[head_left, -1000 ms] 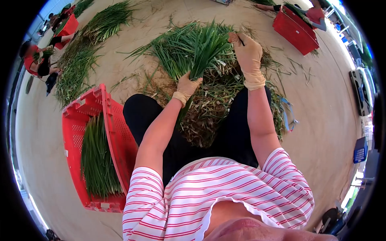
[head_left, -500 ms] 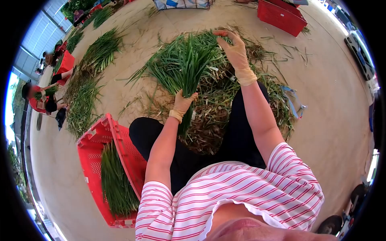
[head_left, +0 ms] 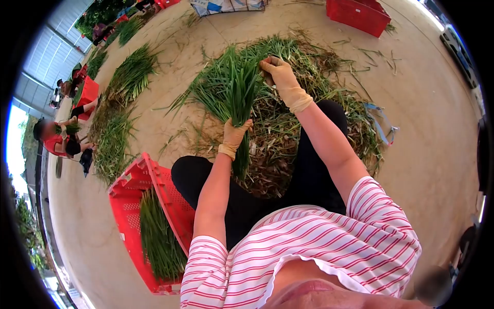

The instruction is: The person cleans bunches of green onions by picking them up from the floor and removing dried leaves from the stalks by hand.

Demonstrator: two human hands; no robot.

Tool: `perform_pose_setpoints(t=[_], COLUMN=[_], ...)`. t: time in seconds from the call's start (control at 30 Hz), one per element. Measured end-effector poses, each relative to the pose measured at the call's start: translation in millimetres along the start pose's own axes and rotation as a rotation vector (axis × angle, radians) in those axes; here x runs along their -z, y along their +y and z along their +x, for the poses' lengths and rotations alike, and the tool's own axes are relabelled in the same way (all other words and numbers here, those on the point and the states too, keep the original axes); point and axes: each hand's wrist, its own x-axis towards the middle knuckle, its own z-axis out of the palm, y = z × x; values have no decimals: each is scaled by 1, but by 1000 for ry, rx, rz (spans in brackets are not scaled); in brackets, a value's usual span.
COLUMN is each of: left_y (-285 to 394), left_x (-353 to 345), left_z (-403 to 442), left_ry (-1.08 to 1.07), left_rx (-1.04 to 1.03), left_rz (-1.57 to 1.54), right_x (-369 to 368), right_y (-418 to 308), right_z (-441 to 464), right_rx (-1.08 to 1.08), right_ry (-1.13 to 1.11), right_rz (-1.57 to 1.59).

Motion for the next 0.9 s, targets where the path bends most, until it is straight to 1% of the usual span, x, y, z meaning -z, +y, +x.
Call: perform_pose_setpoints(t=[0.07, 0.13, 0.17, 0.2, 0.27, 0.3, 0.4, 0.43, 0.47, 0.5, 0.53, 0.57, 0.6, 0.63, 0.67, 0.73, 0.77, 0.8, 0.83, 0.87, 0.9], left_y=[1, 3, 4, 5, 12, 10, 6, 8, 8, 4, -2, -3, -5, -4, -6, -22, -28, -35, -23, -25, -27], left_x=[0, -1, -1, -1, -8, -7, -6, -8, -8, -5, -2, 0, 3, 2, 2, 9, 13, 15, 14, 11, 10], left_z=[0, 0, -1, -2, -5, -5, -2, -2, -2, -2, 0, 1, 2, 3, 6, 14, 16, 17, 12, 10, 10], left_ry=[-25, -26, -26, -21, -24, -16, -14, -5, 6, 27, 21, 15, 36, 35, 33, 95, 96, 94, 64, 74, 133], left_rx=[-19, -4, 9, 7, -28, -30, -45, -9, 26, 19, 7, -3, -8, -2, 4, 62, 12, -33, 13, 11, 0], left_rz=[13, 52, 90, 88, 42, 37, 47, -35, -120, -136, -26, 83, 67, 81, 92, -365, -23, 318, 384, 359, 463], right_x=[-8, -16, -19, -21, -21, -18, -10, -16, -19, -13, -6, 0, 6, 7, 9, 16, 21, 28, 31, 36, 45], right_y=[4, 7, 9, 10, 11, 12, 21, 4, -8, -5, -2, 0, 2, -7, -14, -26, -32, -40, -55, -66, -72], right_z=[-3, -4, -4, -4, -4, -1, 8, -3, -9, -1, 8, 11, 14, 9, 5, 5, 6, 5, -4, -10, -10], right_rx=[-41, -13, 2, 1, 32, 32, -8, -26, -19, 91, 203, 312, 425, 536, 539, 464, 333, 334, 240, 141, 190], right_ry=[35, 149, 172, 166, 202, 187, 191, 154, 189, 204, 213, 229, 246, 315, 293, 156, 58, 37, -85, -198, -200], right_rz=[12, 63, 74, 71, 167, 151, 209, 141, -41, -123, -202, -422, -639, -925, -940, -1002, -959, -983, -781, -577, -592])
